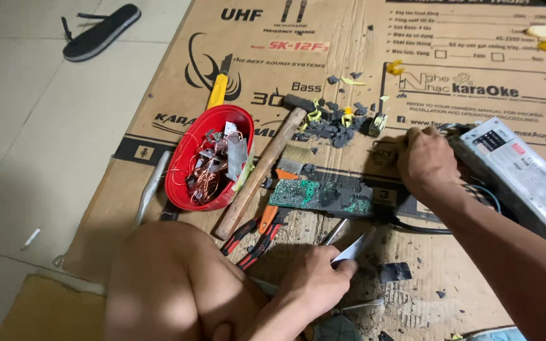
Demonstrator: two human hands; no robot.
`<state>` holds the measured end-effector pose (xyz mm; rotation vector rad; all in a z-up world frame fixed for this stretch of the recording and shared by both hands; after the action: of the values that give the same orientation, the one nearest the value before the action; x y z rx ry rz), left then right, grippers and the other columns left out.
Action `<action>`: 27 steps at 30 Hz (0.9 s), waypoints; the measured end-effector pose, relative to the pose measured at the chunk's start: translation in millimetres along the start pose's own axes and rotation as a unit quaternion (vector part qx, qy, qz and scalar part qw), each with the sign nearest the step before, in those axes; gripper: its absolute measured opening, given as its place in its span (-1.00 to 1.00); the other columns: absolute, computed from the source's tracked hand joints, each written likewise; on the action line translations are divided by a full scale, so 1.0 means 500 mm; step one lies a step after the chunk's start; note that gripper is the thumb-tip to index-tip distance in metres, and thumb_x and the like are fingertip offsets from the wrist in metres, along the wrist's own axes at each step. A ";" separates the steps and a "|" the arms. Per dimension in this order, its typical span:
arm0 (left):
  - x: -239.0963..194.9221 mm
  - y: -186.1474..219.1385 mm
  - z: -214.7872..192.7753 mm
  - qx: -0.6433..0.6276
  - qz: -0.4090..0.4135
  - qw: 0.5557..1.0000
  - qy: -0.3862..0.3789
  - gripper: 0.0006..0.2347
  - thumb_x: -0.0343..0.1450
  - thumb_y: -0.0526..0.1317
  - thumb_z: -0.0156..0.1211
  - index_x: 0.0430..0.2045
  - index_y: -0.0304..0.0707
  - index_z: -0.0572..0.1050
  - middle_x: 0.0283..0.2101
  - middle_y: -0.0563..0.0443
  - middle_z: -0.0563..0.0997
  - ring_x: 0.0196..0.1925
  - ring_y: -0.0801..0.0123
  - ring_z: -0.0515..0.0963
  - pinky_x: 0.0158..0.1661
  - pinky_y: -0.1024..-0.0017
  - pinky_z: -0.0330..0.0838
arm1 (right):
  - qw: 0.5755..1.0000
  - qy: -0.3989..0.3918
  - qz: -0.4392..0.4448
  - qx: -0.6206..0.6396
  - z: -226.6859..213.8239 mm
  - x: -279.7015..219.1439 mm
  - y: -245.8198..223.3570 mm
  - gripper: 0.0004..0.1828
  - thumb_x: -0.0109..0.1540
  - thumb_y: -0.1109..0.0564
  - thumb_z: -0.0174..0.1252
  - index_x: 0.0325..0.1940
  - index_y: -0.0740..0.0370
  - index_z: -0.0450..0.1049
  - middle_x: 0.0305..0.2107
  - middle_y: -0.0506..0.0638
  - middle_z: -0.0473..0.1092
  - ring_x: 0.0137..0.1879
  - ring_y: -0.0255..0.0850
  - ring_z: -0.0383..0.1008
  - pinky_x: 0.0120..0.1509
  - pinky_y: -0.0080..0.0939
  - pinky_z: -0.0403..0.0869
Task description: The person scrapes a green circuit board with a screwdriver to remove material. The person works on the board while sitting on the floor, surrounded by tools and electronic parts.
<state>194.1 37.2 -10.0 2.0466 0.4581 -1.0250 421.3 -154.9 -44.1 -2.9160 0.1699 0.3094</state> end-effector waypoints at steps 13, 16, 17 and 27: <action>0.013 -0.046 -0.006 -0.018 -0.022 1.000 0.011 -0.77 0.51 0.05 -0.05 -0.24 0.02 0.48 -0.44 0.10 0.46 -0.46 0.37 0.43 -0.46 0.36 0.24 | 0.996 -0.027 -0.046 -0.078 0.049 -0.017 -0.050 -0.61 0.47 -0.04 -0.02 0.21 0.32 0.33 0.01 0.25 0.29 -0.32 -0.06 0.52 -0.32 -0.12 0.71; -0.001 -0.050 -0.026 -0.031 -0.013 0.999 0.030 -0.73 0.46 0.05 -0.02 -0.28 -0.08 0.51 -0.40 -0.07 0.57 -0.33 0.18 0.56 -0.31 0.20 0.40 | 0.998 -0.037 -0.021 -0.054 0.056 -0.019 -0.042 -0.64 0.41 0.36 -0.28 0.26 0.33 0.25 0.34 0.49 0.06 -0.28 0.02 0.54 -0.42 -0.15 0.67; -0.008 -0.054 -0.029 -0.038 -0.023 0.999 0.020 -0.70 0.46 0.07 -0.03 -0.09 -0.02 0.49 -0.27 -0.03 0.60 -0.24 0.20 0.58 -0.25 0.23 0.43 | 0.998 -0.035 -0.033 -0.037 0.055 -0.018 -0.038 -0.70 0.40 0.29 -0.17 0.21 0.33 0.29 0.15 0.38 0.16 -0.23 0.01 0.47 -0.30 -0.11 0.64; -0.015 -0.130 -0.025 -0.204 -0.082 0.975 0.039 -0.50 0.47 0.07 0.11 0.34 0.06 0.29 -0.35 0.17 0.68 -0.33 0.55 0.61 -0.42 0.54 0.43 | 0.991 -0.107 -0.064 -0.047 0.066 -0.001 -0.009 -0.53 0.33 -0.08 0.16 0.23 0.19 0.30 0.09 0.21 0.24 0.09 0.08 0.40 0.22 0.20 0.54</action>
<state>156.1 87.9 -31.3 1.7036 0.8198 -0.8608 414.9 -143.2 -74.6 -2.9413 -0.0655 0.6212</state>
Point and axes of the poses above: each hand's wrist, its own x-axis towards the middle knuckle, its own z-axis out of the palm, y = z × x, the point moved 8 cm from there along x, towards the middle knuckle
